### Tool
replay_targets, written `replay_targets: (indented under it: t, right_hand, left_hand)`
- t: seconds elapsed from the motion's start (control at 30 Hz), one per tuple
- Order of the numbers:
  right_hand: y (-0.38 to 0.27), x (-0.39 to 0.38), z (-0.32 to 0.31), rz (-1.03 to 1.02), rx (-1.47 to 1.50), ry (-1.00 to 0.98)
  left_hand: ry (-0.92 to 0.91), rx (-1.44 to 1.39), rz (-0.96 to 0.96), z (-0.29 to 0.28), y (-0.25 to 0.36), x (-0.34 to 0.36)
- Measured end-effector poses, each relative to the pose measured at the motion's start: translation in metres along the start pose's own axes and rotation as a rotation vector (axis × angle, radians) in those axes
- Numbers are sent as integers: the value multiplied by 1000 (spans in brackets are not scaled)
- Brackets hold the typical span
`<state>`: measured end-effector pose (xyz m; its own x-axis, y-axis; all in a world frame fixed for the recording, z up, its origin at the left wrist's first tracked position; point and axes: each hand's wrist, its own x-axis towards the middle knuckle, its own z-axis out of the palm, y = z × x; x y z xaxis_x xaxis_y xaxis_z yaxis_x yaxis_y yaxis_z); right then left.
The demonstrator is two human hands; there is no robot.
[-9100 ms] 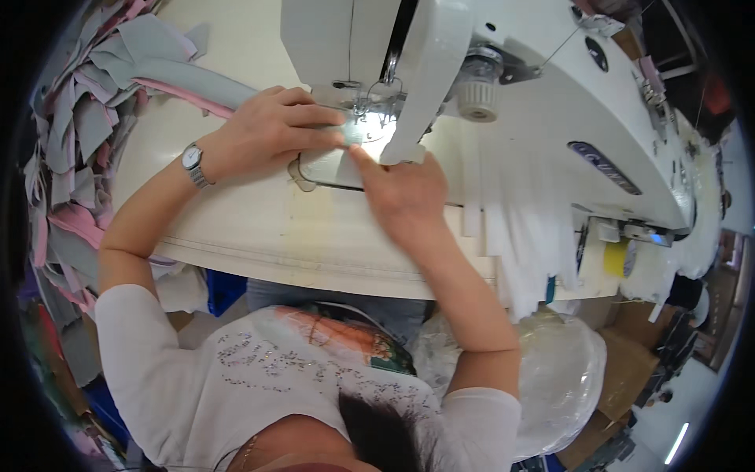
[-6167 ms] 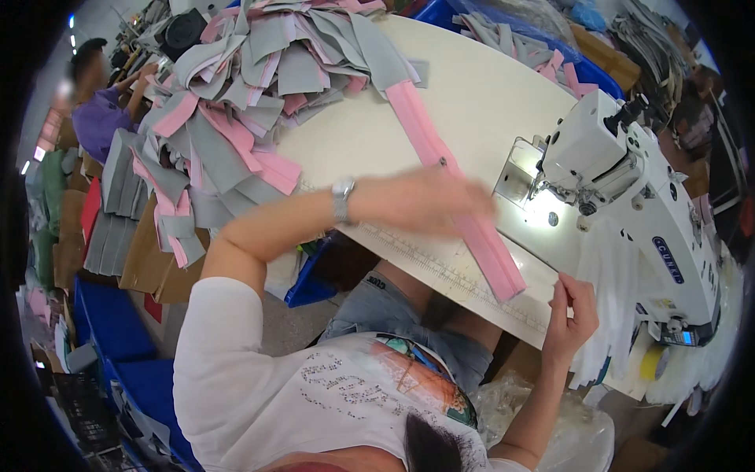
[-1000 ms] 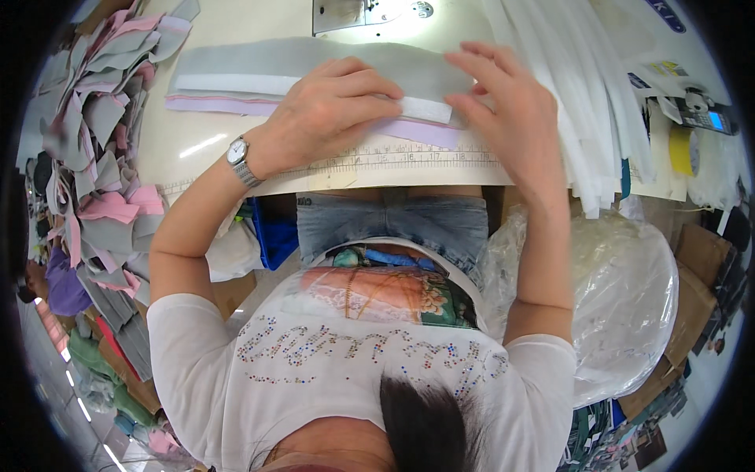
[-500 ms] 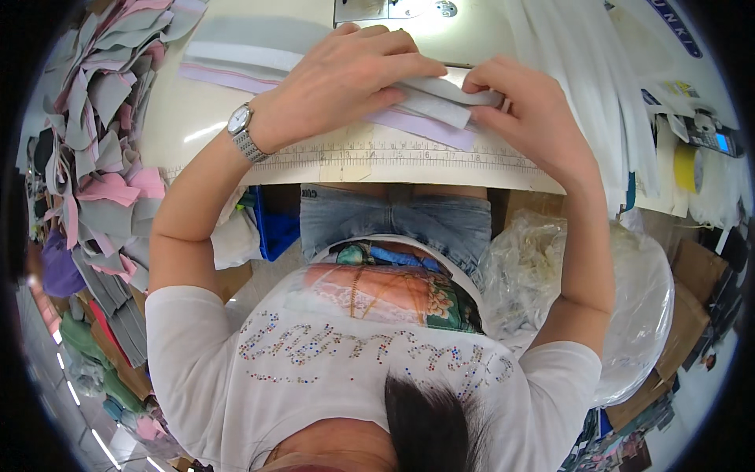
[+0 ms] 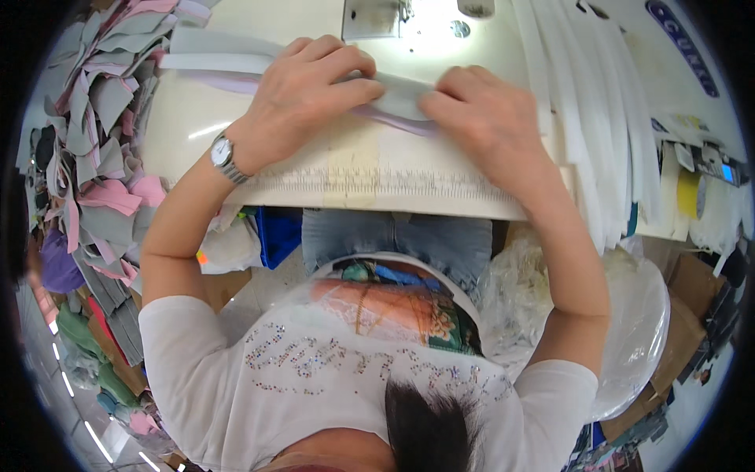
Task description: Sewing and assembling fabric strips using an industrial sewing machine.
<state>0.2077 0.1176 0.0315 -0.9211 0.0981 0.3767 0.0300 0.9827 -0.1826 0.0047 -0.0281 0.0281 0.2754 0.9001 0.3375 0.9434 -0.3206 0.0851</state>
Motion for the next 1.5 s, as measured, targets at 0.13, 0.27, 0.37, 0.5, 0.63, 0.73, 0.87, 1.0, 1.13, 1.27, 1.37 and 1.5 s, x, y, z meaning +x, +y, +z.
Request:
replay_targets:
  t: [0.13, 0.27, 0.37, 0.5, 0.63, 0.73, 0.87, 1.0, 1.13, 1.27, 1.37, 1.5]
  right_hand:
    - [7, 22, 16, -129, -2, -26]
    - [7, 23, 16, -36, 119, 29]
    - [3, 3, 8, 94, 159, 92]
    - [-17, -11, 5, 98, 45, 79]
    - [-21, -12, 15, 119, -57, 42]
    - [-22, -13, 17, 122, -59, 69]
    - [-22, -14, 17, 122, -52, 68]
    - [-22, -14, 17, 117, -56, 64]
    - [-18, -16, 16, 134, -19, 71]
    - [-13, -15, 17, 252, 105, 125]
    - [-13, -9, 18, 267, 41, 83]
    - [0, 10, 10, 186, -132, -47]
  left_hand:
    - [2, -161, 70, -2, -1, 6]
    - [86, -419, -105, 16, -7, 13]
    - [95, -516, -253, 19, -8, 9]
    - [165, -469, -170, 22, -7, 12]
    - [116, -393, -52, 21, -11, 12]
    - [156, -370, 14, 26, -12, 8]
    - [184, -352, 54, 30, -12, 6]
    - [172, -275, 57, 27, -7, 8]
    - [131, -272, 63, 25, -7, 10]
    - [94, -316, 63, 26, -6, 11]
    - [95, -310, 83, 24, -10, 13]
    - [97, -242, 59, 23, -18, 13]
